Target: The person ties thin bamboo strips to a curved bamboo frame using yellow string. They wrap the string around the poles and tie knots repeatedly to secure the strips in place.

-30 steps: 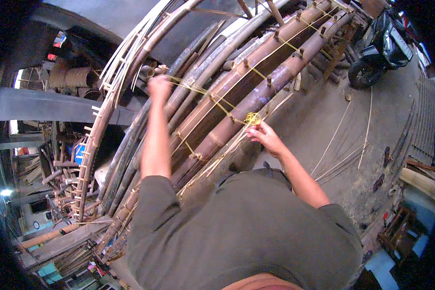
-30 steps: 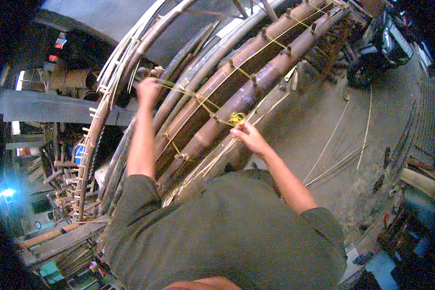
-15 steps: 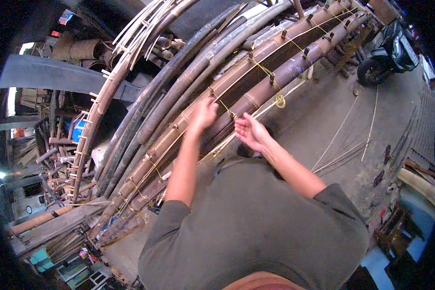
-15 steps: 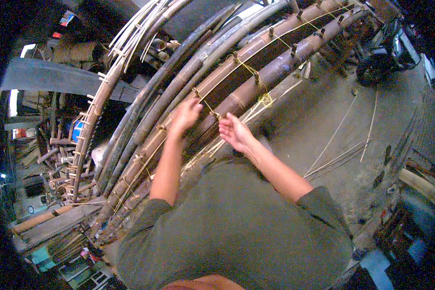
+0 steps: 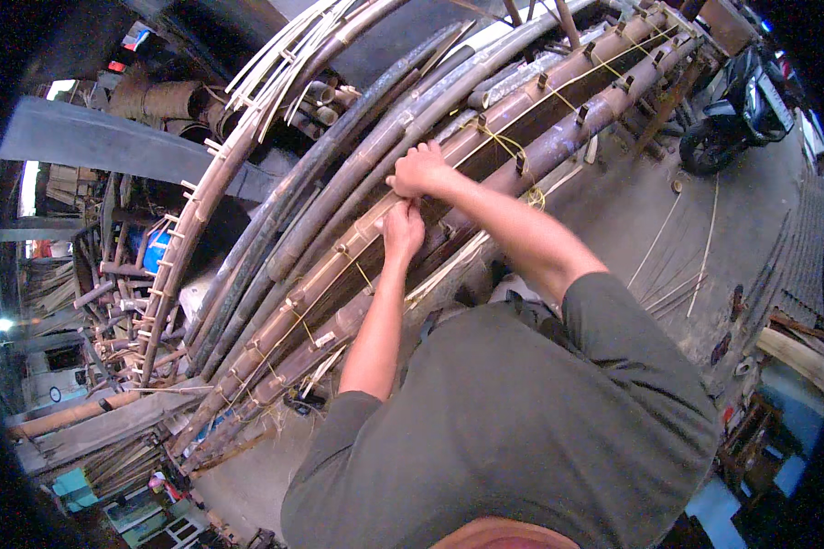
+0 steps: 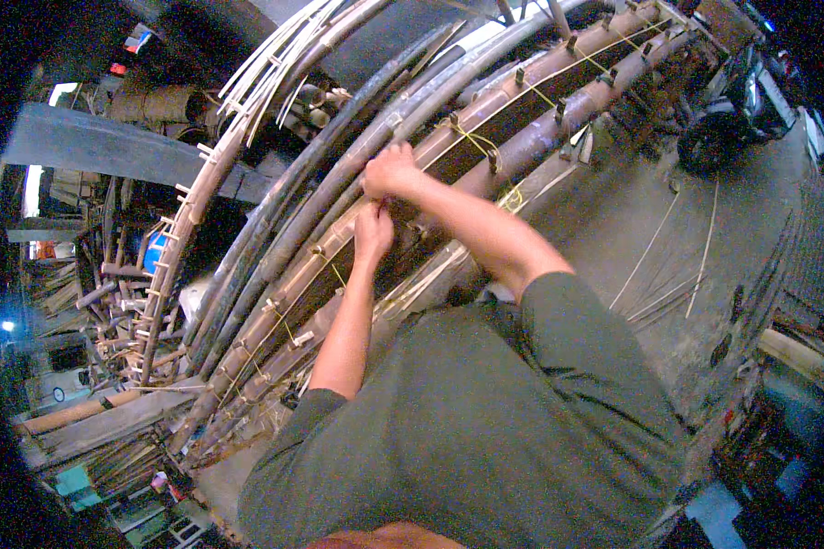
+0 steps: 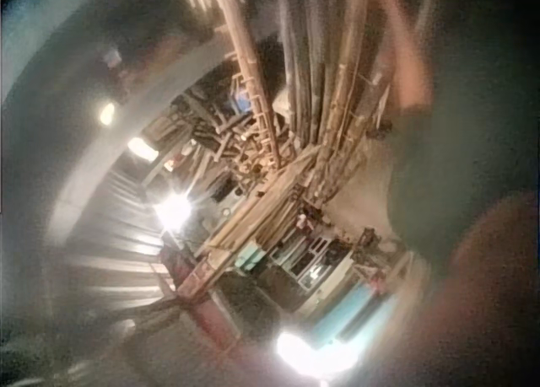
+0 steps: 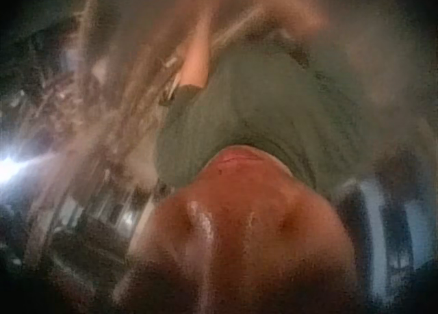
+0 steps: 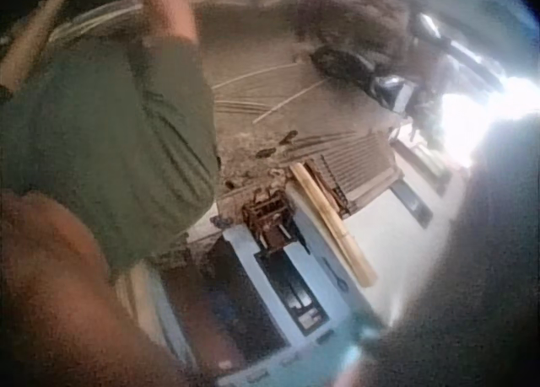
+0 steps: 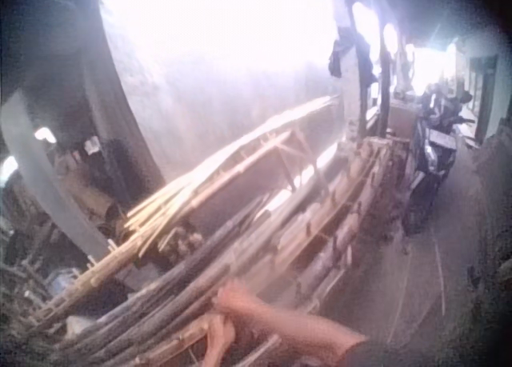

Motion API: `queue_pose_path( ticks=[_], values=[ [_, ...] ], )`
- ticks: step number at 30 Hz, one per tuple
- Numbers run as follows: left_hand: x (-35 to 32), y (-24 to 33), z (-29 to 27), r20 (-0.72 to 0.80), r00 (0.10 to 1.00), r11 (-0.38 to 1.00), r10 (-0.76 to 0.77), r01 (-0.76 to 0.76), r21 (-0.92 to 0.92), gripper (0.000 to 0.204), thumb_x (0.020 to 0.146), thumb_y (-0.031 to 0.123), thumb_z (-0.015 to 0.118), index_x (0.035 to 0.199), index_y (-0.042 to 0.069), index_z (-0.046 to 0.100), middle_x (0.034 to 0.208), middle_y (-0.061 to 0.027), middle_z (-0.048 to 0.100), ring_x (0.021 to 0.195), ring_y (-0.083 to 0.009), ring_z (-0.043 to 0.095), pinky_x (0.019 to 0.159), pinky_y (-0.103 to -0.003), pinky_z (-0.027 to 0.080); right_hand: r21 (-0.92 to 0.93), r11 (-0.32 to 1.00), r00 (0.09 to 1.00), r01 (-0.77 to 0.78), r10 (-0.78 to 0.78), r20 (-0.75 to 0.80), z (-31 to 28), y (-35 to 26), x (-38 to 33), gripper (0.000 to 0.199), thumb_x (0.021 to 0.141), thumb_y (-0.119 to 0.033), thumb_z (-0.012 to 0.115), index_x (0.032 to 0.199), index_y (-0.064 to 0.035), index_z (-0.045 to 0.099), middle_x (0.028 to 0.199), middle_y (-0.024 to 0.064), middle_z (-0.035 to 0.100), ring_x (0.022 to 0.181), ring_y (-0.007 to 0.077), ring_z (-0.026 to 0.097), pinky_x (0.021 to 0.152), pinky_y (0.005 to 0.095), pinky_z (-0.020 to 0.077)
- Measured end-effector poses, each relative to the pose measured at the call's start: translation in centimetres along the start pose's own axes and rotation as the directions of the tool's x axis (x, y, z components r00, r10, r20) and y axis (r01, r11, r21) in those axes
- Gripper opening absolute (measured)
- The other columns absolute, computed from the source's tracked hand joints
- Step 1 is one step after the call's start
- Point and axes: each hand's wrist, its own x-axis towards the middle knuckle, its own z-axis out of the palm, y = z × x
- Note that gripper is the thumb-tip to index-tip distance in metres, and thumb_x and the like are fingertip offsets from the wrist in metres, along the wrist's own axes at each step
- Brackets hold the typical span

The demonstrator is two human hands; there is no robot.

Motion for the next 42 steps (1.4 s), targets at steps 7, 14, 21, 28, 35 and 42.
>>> queue_pose_path(
  ticks=[7,14,21,28,35,42],
  values=[
    [-1.1,2.3,0.0,-0.225,0.974,1.000,0.031,-0.031,0.003,0.039,0.096,0.033,0.043,0.096,0.001,0.065,0.090,-0.0244,0.065,0.089,-0.0406,0.061,0.075,-0.046,0.045,0.566,0.706,0.873,0.425,-0.485,-0.052,-1.3,-0.2,-14.7,0.039,0.094,-0.028,0.048,0.070,-0.0009,0.059,0.064,0.0110,0.058,0.066,0.0252,0.055,0.071,0.0391,0.0458],
    [1.3,5.4,-2.5,-0.275,0.960,0.860,0.054,-0.185,-0.476,0.022,0.096,0.013,0.049,0.096,-0.002,0.065,0.077,-0.0100,0.066,0.069,-0.0124,0.062,0.065,-0.028,0.048,0.497,0.767,0.902,0.406,-0.422,-0.085,8.0,1.4,-16.6,0.034,0.085,-0.024,0.051,0.061,0.0000,0.055,0.060,0.0218,0.054,0.059,0.0425,0.053,0.060,0.0497,0.0444],
    [11.7,-5.4,-1.6,-0.319,0.947,0.951,0.039,0.063,0.302,0.024,0.091,0.018,0.046,0.093,0.006,0.067,0.090,-0.0182,0.066,0.083,-0.0419,0.061,0.072,-0.046,0.047,0.329,0.748,0.817,0.577,-0.523,-0.244,6.2,3.2,-18.5,0.019,0.076,-0.019,0.055,0.065,-0.0028,0.055,0.062,0.0154,0.056,0.067,0.0347,0.057,0.066,0.0438,0.0466],
    [8.4,9.6,-4.5,-0.567,0.760,0.928,0.316,-0.373,0.017,0.024,0.096,0.018,0.046,0.097,0.001,0.064,0.091,-0.0175,0.068,0.084,-0.0339,0.066,0.073,-0.038,0.051,0.656,0.752,0.961,0.060,0.135,-0.242,-0.7,11.2,-21.7,0.033,0.087,-0.029,0.058,0.071,-0.0007,0.053,0.060,0.0173,0.051,0.053,0.0252,0.050,0.054,0.0387,0.0415],
    [14.1,-7.8,-0.4,-0.140,0.988,0.940,-0.058,0.101,0.325,0.032,0.088,0.028,0.048,0.092,0.004,0.068,0.092,-0.0209,0.067,0.089,-0.0394,0.063,0.083,-0.049,0.047,0.688,0.721,0.786,0.083,0.377,-0.490,-2.7,13.5,-18.0,0.034,0.089,-0.035,0.057,0.085,-0.0013,0.062,0.070,0.0157,0.061,0.066,0.0264,0.061,0.065,0.0379,0.0484],
    [11.6,-3.9,-5.0,-0.066,0.996,0.941,-0.066,0.084,0.328,0.036,0.090,0.035,0.050,0.103,0.006,0.069,0.099,-0.0188,0.067,0.095,-0.0350,0.063,0.084,-0.041,0.048,0.494,0.864,0.914,-0.095,0.273,-0.301,-3.5,18.6,-12.3,0.035,0.083,-0.038,0.057,0.080,-0.0050,0.067,0.082,0.0180,0.067,0.078,0.0360,0.064,0.073,0.0455,0.0502]
  ],
)
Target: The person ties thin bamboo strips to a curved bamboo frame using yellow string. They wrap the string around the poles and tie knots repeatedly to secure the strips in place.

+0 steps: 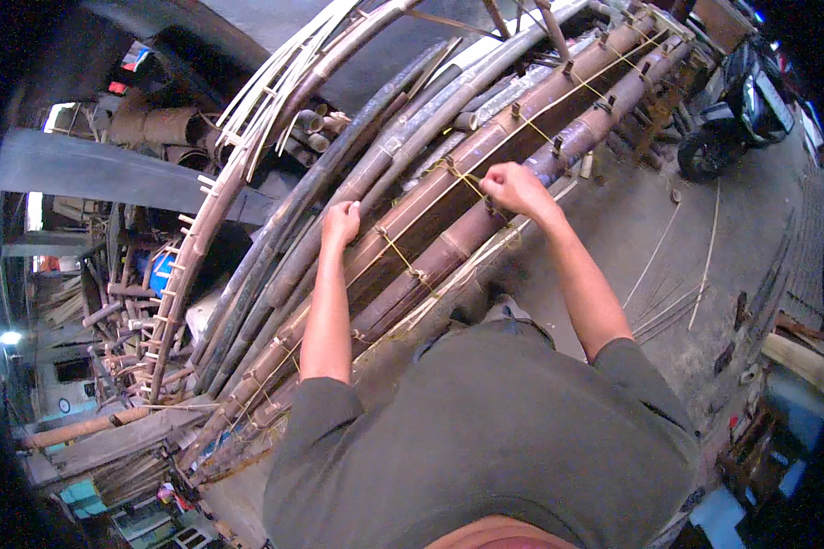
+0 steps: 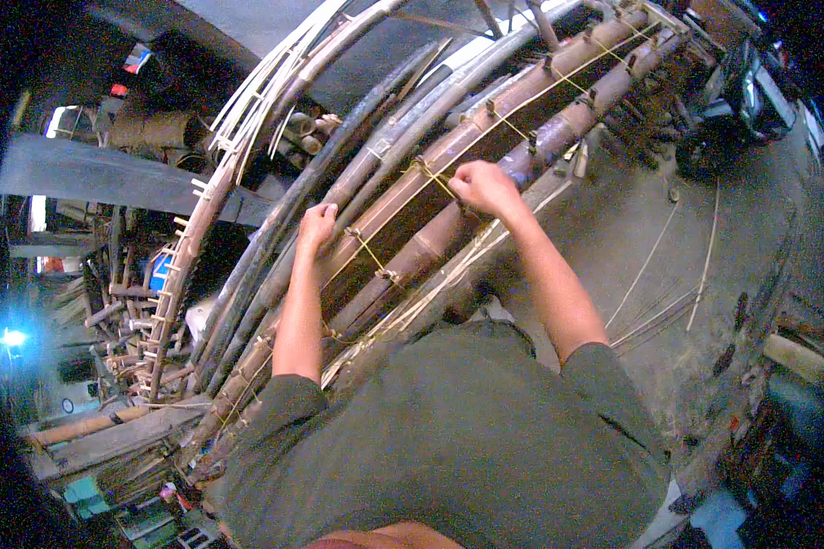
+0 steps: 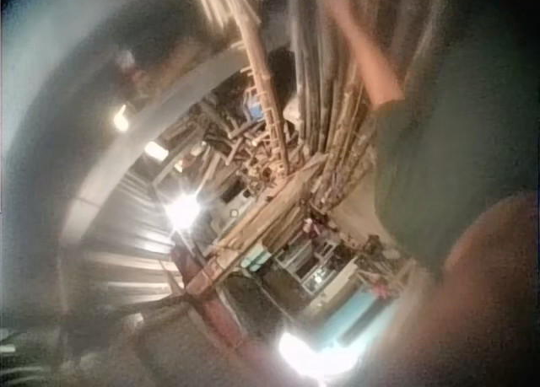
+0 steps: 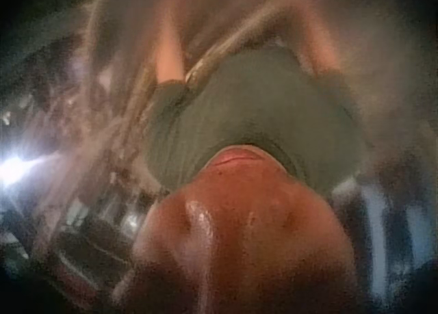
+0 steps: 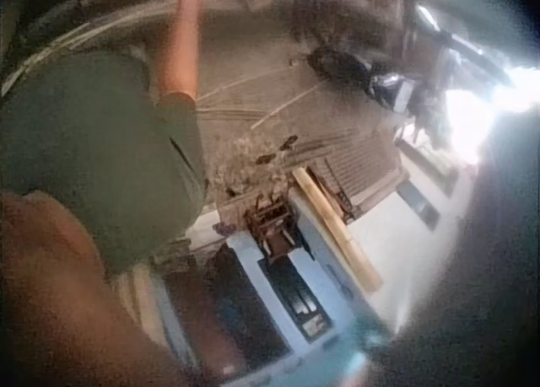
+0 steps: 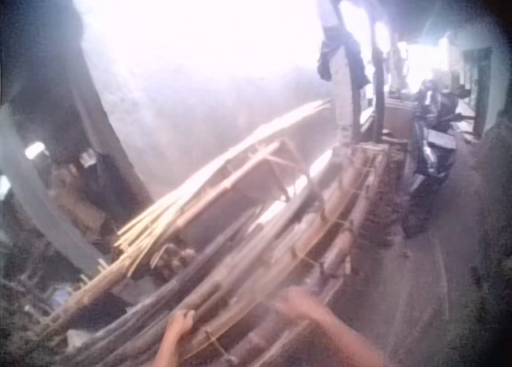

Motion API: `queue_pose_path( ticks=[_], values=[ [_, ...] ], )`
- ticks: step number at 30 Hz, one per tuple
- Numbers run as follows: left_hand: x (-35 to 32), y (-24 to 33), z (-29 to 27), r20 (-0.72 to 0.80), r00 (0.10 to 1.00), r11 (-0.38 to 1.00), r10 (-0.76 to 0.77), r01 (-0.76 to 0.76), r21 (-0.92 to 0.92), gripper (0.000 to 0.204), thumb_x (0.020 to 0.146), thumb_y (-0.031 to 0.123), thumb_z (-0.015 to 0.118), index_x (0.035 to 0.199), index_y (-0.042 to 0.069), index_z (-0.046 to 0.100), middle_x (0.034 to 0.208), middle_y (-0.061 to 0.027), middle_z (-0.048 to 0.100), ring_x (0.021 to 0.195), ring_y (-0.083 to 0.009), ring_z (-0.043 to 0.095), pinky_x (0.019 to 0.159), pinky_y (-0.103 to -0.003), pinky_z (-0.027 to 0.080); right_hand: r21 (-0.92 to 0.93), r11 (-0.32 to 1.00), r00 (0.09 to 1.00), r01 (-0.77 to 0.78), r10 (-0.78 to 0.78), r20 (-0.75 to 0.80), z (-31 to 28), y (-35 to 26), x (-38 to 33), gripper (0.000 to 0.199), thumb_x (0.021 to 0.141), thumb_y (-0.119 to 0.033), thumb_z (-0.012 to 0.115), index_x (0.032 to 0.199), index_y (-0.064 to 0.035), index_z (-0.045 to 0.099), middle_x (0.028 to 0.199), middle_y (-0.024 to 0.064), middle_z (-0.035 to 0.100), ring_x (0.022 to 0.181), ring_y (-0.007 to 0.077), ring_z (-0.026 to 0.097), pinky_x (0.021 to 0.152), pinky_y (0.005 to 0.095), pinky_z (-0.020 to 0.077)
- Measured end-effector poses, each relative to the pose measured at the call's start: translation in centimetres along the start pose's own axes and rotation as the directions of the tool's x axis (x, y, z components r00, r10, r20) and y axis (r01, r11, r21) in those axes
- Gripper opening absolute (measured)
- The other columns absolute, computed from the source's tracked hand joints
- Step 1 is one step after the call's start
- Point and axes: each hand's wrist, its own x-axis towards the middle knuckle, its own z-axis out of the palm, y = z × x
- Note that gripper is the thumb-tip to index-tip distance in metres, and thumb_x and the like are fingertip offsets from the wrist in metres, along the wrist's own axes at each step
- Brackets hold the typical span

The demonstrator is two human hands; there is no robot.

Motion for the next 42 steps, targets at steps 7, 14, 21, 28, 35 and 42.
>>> queue_pose_path(
  ticks=[7,14,21,28,35,42],
  values=[
    [-6.7,10.1,-7.6,0.398,0.867,0.211,0.301,0.346,-0.914,0.043,0.097,0.035,0.048,0.126,0.003,0.051,0.109,-0.0111,0.065,0.100,-0.0224,0.062,0.090,-0.040,0.048,0.203,0.811,0.744,0.549,-0.585,0.323,1.9,-16.5,-1.0,0.026,0.090,-0.026,0.051,0.092,-0.0019,0.060,0.086,0.0210,0.063,0.083,0.0364,0.062,0.074,0.0439,0.0480],
    [-4.4,-3.6,-19.0,-0.215,0.893,-0.432,-0.395,-0.387,-0.815,0.047,0.097,0.024,0.046,0.137,0.002,0.037,0.138,-0.0206,0.042,0.131,-0.0296,0.037,0.106,-0.048,0.035,0.119,0.893,0.900,0.435,-0.435,-0.026,10.9,-17.6,-7.9,0.033,0.092,-0.030,0.055,0.109,-0.0023,0.059,0.094,0.0163,0.062,0.093,0.0291,0.061,0.081,0.0393,0.0486],
    [-14.6,-13.2,-12.0,-0.298,0.901,0.837,0.316,-0.412,-0.360,0.022,0.092,0.012,0.048,0.092,-0.002,0.064,0.099,-0.0163,0.067,0.095,-0.0271,0.063,0.087,-0.035,0.047,0.550,0.584,0.504,-0.597,-0.261,0.823,26.5,-11.9,-19.4,0.033,0.097,-0.037,0.049,0.109,-0.0084,0.061,0.093,0.0042,0.065,0.083,0.0108,0.059,0.077,0.0297,0.0502],
    [-20.3,-11.1,-2.5,-0.045,0.991,0.969,0.129,-0.136,-0.204,0.030,0.085,0.026,0.060,0.110,0.010,0.060,0.107,-0.0174,0.065,0.103,-0.0325,0.060,0.092,-0.055,0.033,0.993,-0.117,0.937,-0.009,0.346,0.050,30.8,-20.3,-16.1,0.025,0.093,-0.029,0.046,0.095,-0.0098,0.062,0.087,0.0055,0.065,0.079,0.0188,0.060,0.077,0.0339,0.0461],
    [-18.9,-14.8,1.3,-0.304,0.891,0.933,0.338,-0.359,-0.012,0.027,0.089,0.024,0.050,0.104,0.006,0.064,0.102,-0.0164,0.066,0.100,-0.0350,0.060,0.087,-0.043,0.040,-0.415,0.814,0.872,0.407,-0.211,0.441,28.1,-30.7,-6.3,0.057,0.094,-0.052,0.039,0.104,-0.0042,0.068,0.112,0.0192,0.063,0.110,0.0334,0.057,0.093,0.0539,0.0380],
    [-20.2,-12.9,-1.4,-0.207,0.976,0.928,0.072,-0.142,-0.345,0.030,0.095,0.031,0.046,0.107,0.012,0.066,0.103,-0.0172,0.066,0.102,-0.0373,0.059,0.096,-0.057,0.027,0.709,0.705,0.764,-0.009,-0.452,0.460,24.2,-28.2,-6.8,0.044,0.094,-0.040,0.049,0.100,0.0012,0.062,0.092,0.0153,0.065,0.082,0.0268,0.062,0.078,0.0418,0.0502]
  ],
)
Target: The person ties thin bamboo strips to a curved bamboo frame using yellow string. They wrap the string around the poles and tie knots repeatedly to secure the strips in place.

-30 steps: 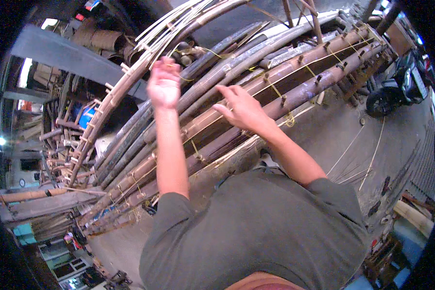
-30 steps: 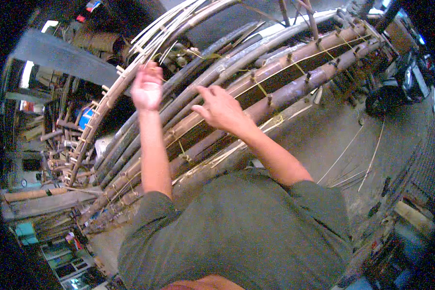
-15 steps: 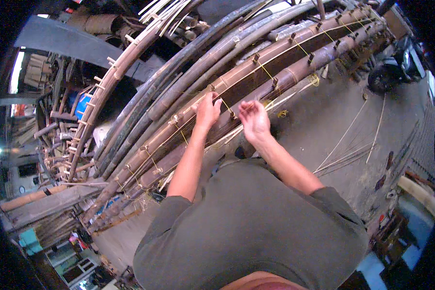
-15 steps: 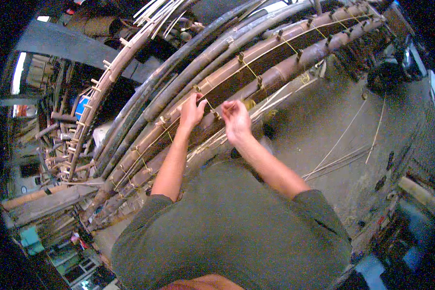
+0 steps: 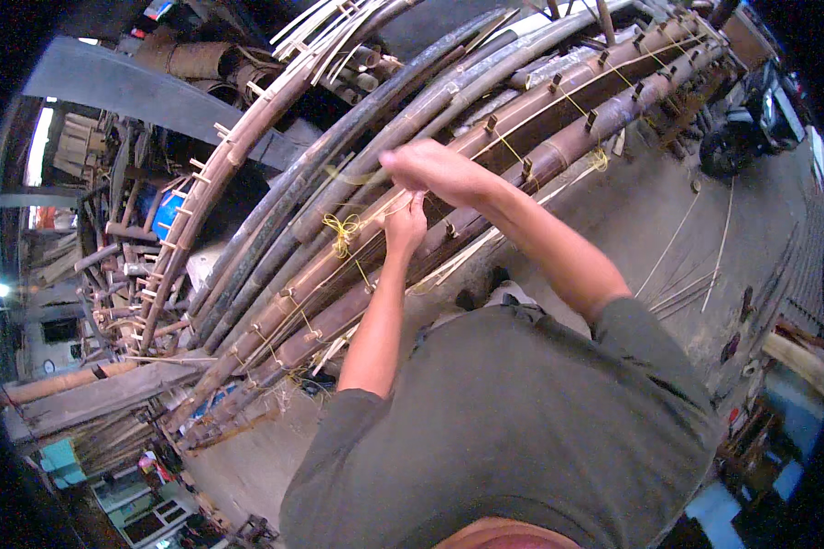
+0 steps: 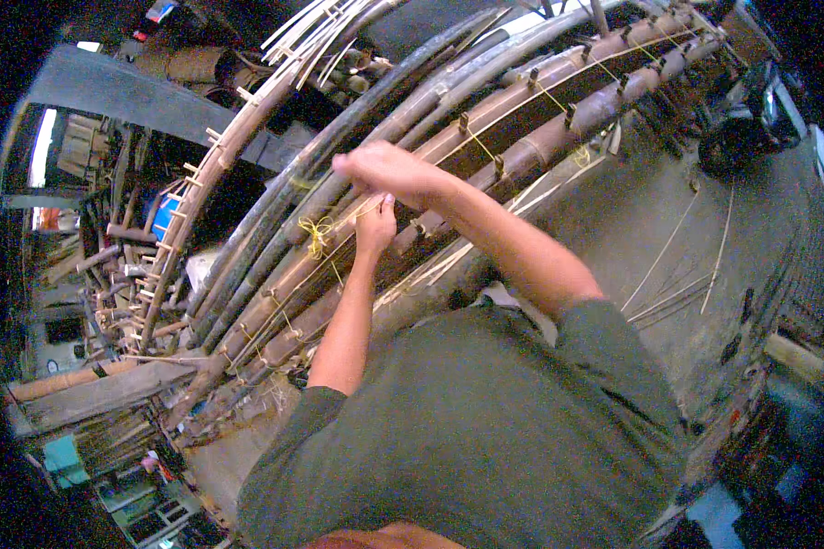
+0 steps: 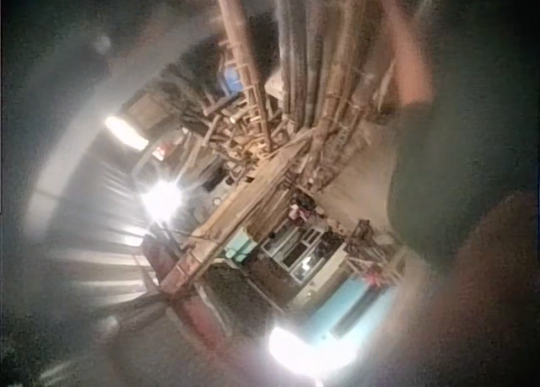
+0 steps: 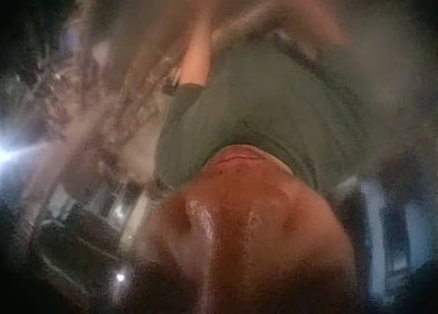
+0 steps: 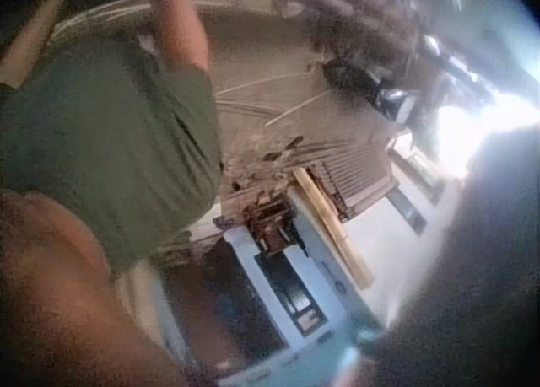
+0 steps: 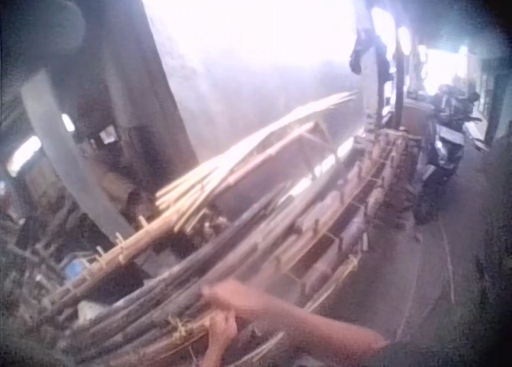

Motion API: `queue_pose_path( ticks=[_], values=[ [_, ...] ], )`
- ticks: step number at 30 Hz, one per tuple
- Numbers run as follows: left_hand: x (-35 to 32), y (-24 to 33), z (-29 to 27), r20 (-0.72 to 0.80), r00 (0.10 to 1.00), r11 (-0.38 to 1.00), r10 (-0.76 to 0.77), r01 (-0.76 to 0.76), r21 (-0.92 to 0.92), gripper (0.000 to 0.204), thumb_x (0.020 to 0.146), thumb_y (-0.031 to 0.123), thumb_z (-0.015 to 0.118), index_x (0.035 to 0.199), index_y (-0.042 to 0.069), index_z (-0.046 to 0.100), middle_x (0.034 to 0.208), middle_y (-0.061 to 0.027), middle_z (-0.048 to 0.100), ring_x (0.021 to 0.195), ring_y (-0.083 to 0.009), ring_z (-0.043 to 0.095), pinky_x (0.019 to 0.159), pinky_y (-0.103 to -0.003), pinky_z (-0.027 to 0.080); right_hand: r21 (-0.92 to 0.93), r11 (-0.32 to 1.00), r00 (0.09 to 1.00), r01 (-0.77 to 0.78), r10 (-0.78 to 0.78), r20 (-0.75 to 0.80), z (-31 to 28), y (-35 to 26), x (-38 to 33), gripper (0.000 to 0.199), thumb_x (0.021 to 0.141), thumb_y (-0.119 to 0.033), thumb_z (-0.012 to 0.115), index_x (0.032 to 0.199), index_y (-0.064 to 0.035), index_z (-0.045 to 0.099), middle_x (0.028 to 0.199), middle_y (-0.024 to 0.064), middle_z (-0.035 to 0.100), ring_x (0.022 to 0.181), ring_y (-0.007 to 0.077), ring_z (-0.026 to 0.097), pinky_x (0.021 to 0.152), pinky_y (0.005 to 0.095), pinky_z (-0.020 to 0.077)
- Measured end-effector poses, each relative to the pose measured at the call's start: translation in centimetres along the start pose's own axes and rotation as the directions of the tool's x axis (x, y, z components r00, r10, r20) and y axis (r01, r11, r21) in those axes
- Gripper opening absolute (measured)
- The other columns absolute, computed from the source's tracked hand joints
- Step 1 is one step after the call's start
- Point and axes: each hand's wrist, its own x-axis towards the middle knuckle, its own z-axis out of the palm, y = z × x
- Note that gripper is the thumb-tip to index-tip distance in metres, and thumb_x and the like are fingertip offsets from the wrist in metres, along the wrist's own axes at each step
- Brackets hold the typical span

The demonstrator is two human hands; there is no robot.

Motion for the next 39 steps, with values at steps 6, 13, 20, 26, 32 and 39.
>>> queue_pose_path(
  ticks=[6,13,20,26,32,39],
  values=[
    [0.3,2.2,-0.3,-0.001,0.996,0.989,-0.094,0.094,0.113,0.031,0.094,0.033,0.049,0.103,0.009,0.067,0.100,-0.0143,0.067,0.100,-0.0359,0.061,0.095,-0.057,0.031,-0.651,0.753,0.995,0.097,-0.090,0.044,4.2,10.6,-13.8,0.043,0.095,-0.033,0.049,0.069,0.0018,0.051,0.058,0.0165,0.047,0.053,0.0258,0.043,0.057,0.0410,0.0411],
    [8.9,10.1,-5.6,-0.008,1.000,0.968,-0.020,0.017,-0.249,0.025,0.097,0.019,0.046,0.091,-0.001,0.061,0.073,-0.0089,0.064,0.071,-0.0198,0.063,0.067,-0.033,0.049,0.554,0.816,0.898,0.163,0.111,-0.427,-1.9,11.9,-19.4,0.044,0.095,-0.033,0.050,0.063,-0.0029,0.050,0.059,0.0000,0.048,0.057,0.0141,0.046,0.069,0.0333,0.0473],
    [13.4,-3.6,0.5,-0.028,0.999,0.982,-0.038,0.043,0.186,0.032,0.090,0.030,0.048,0.095,0.004,0.065,0.096,-0.0217,0.065,0.090,-0.0400,0.062,0.081,-0.050,0.047,-0.013,0.360,-0.218,0.933,0.535,-0.816,-2.1,26.2,-42.0,0.046,0.095,-0.043,0.040,0.070,-0.0065,0.054,0.069,0.0063,0.057,0.073,0.0225,0.054,0.081,0.0428,0.0456],
    [7.7,-6.7,-12.1,-0.017,0.986,0.981,0.167,-0.165,0.098,0.034,0.092,0.029,0.045,0.098,0.002,0.065,0.095,-0.0209,0.065,0.092,-0.0385,0.062,0.081,-0.044,0.048,0.480,0.203,-0.052,0.853,0.950,-0.309,9.7,30.0,-32.6,0.060,0.095,-0.053,0.033,0.123,-0.0017,0.049,0.125,0.0266,0.048,0.116,0.0352,0.049,0.097,0.0536,0.0412],
    [-4.8,-12.0,-16.9,0.353,0.936,0.979,0.012,-0.083,0.186,0.026,0.090,0.027,0.052,0.099,0.006,0.063,0.098,-0.0173,0.067,0.095,-0.0388,0.061,0.083,-0.045,0.045,0.918,0.342,0.885,-0.199,0.465,0.019,22.0,19.5,-11.5,0.058,0.093,-0.050,0.048,0.126,-0.0016,0.051,0.122,0.0139,0.056,0.108,0.0228,0.055,0.097,0.0429,0.0455],
    [-8.3,-9.0,-13.4,0.152,0.985,0.967,-0.087,0.047,0.250,0.042,0.084,0.040,0.064,0.112,0.009,0.058,0.116,-0.0158,0.062,0.112,-0.0312,0.056,0.096,-0.056,0.030,-0.203,0.922,0.414,0.330,-0.334,-0.846,27.4,5.4,0.0,0.021,0.091,-0.017,0.044,0.079,-0.0052,0.055,0.077,0.0059,0.056,0.074,0.0163,0.054,0.072,0.0324,0.0448]
  ],
)
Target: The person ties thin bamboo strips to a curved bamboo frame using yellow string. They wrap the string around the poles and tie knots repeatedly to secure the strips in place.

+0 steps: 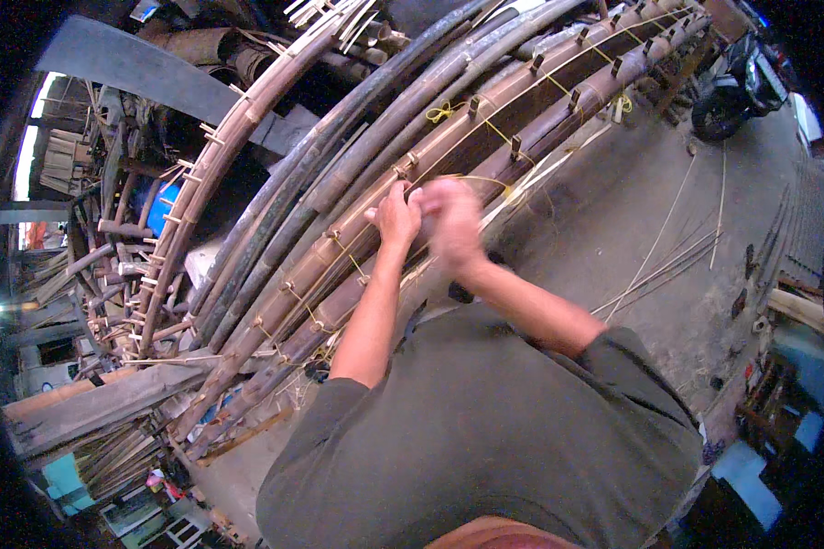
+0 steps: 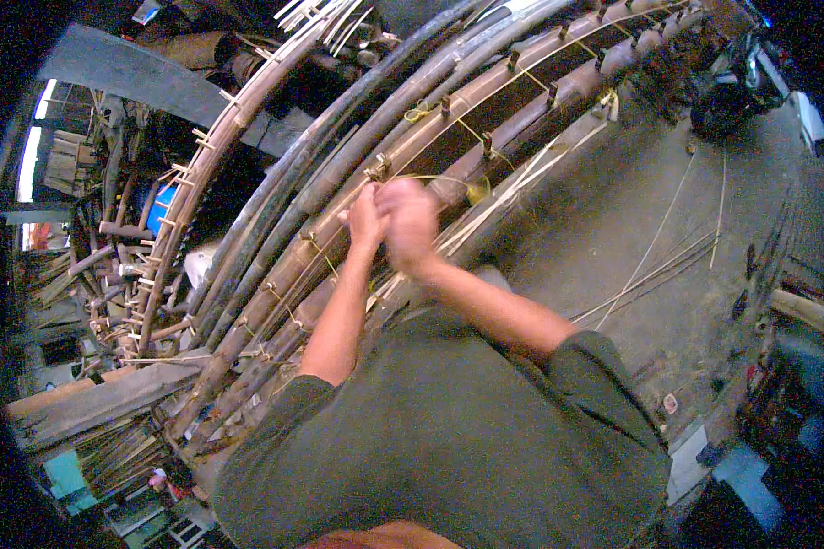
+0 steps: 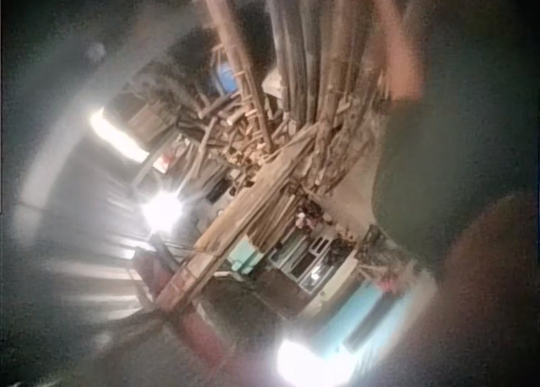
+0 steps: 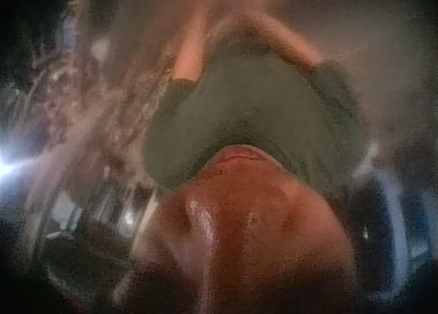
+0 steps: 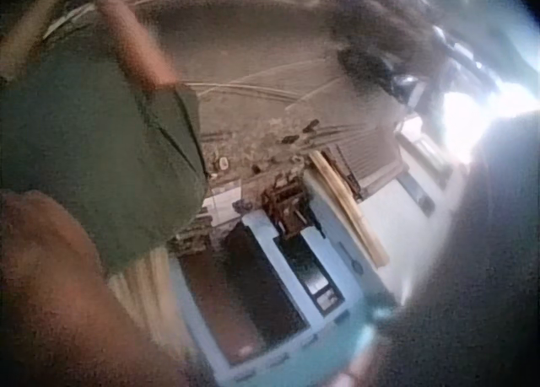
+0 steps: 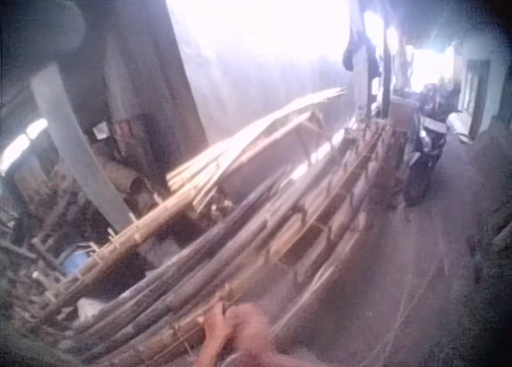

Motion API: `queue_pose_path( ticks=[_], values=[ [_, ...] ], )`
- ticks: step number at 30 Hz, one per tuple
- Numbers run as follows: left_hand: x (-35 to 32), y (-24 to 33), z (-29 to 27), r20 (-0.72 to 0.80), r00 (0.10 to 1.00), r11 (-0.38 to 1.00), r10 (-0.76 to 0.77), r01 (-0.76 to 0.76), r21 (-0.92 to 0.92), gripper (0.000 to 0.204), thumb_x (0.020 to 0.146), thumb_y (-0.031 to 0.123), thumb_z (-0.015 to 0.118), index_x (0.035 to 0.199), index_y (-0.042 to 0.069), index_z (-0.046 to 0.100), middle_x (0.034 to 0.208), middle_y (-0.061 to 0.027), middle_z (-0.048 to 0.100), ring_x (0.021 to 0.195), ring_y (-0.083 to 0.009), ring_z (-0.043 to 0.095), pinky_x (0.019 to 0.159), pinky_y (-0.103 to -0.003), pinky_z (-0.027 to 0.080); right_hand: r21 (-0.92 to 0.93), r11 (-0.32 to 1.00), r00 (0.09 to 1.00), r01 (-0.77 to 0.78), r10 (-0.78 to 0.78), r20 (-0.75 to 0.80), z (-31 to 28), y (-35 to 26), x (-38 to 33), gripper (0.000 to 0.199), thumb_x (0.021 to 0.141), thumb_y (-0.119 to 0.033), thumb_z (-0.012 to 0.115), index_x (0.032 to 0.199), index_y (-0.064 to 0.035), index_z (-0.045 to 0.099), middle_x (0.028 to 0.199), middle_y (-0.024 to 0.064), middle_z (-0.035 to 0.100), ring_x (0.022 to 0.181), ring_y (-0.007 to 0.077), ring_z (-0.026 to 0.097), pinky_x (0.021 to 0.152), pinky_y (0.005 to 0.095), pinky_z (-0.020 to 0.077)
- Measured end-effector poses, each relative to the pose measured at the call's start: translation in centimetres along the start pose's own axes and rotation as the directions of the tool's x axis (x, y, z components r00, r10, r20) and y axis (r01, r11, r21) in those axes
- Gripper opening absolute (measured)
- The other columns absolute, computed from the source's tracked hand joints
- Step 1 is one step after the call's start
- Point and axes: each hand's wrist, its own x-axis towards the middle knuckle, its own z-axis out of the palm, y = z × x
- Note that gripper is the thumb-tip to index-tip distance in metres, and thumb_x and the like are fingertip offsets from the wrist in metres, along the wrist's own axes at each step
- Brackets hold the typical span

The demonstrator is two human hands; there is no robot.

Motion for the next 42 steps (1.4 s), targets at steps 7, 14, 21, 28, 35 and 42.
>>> queue_pose_path(
  ticks=[7,14,21,28,35,42],
  values=[
    [0.4,0.5,-0.1,-0.019,0.999,0.999,-0.027,0.027,-0.027,0.036,0.095,0.034,0.043,0.122,0.014,0.056,0.119,-0.0208,0.059,0.111,-0.0381,0.054,0.096,-0.055,0.026,-0.716,0.243,0.676,0.655,0.235,0.698,4.9,5.5,12.8,0.055,0.092,-0.052,0.042,0.095,-0.0042,0.069,0.088,0.0193,0.067,0.091,0.0375,0.064,0.083,0.0522,0.0458],
    [0.7,-1.8,0.8,-0.025,0.996,0.996,-0.088,0.088,0.009,0.033,0.095,0.034,0.043,0.100,0.012,0.068,0.089,-0.0158,0.067,0.088,-0.0331,0.062,0.081,-0.046,0.031,-0.190,0.977,0.308,-0.099,0.211,0.928,-0.1,-3.3,12.3,0.054,0.098,-0.045,0.039,0.085,0.0004,0.065,0.070,0.0046,0.056,0.067,0.0138,0.049,0.066,0.0353,0.0449],
    [0.1,0.7,-0.3,-0.176,0.984,0.972,-0.018,-0.024,-0.234,0.028,0.095,0.029,0.048,0.099,0.010,0.068,0.083,-0.0148,0.067,0.075,-0.0241,0.064,0.070,-0.041,0.038,-0.202,0.881,0.444,0.429,-0.011,0.896,-7.4,2.8,-0.6,0.041,0.091,-0.027,0.052,0.058,-0.0036,0.054,0.057,0.0188,0.054,0.059,0.0384,0.055,0.073,0.0453,0.0471],
    [11.8,-1.8,-1.9,-0.387,0.912,0.976,0.140,-0.193,-0.102,0.026,0.093,0.022,0.046,0.086,0.003,0.063,0.073,-0.0212,0.062,0.066,-0.0360,0.062,0.063,-0.045,0.047,-0.297,0.728,0.355,0.618,0.078,0.932,-10.3,6.4,-1.0,0.044,0.091,-0.031,0.050,0.057,-0.0041,0.059,0.060,0.0200,0.059,0.062,0.0392,0.059,0.072,0.0466,0.0483],
    [13.9,-7.7,-1.4,0.138,0.990,0.999,0.029,-0.024,-0.038,0.033,0.091,0.029,0.047,0.088,0.003,0.067,0.085,-0.0160,0.068,0.087,-0.0378,0.063,0.078,-0.047,0.048,-0.539,0.565,0.524,0.625,0.209,0.826,-6.7,6.6,-4.1,0.041,0.092,-0.035,0.049,0.075,-0.0030,0.067,0.078,0.0157,0.067,0.077,0.0335,0.063,0.088,0.0451,0.0453],
    [-0.6,-13.8,-13.0,0.060,0.998,0.999,-0.022,0.019,0.050,0.030,0.091,0.028,0.048,0.091,0.005,0.068,0.093,-0.0234,0.065,0.091,-0.0401,0.062,0.079,-0.048,0.048,-0.247,0.733,0.245,-0.634,0.493,0.835,0.6,7.8,-13.5,0.046,0.095,-0.041,0.048,0.125,-0.0057,0.055,0.115,0.0115,0.064,0.101,0.0241,0.063,0.088,0.0375,0.0477]
  ],
)
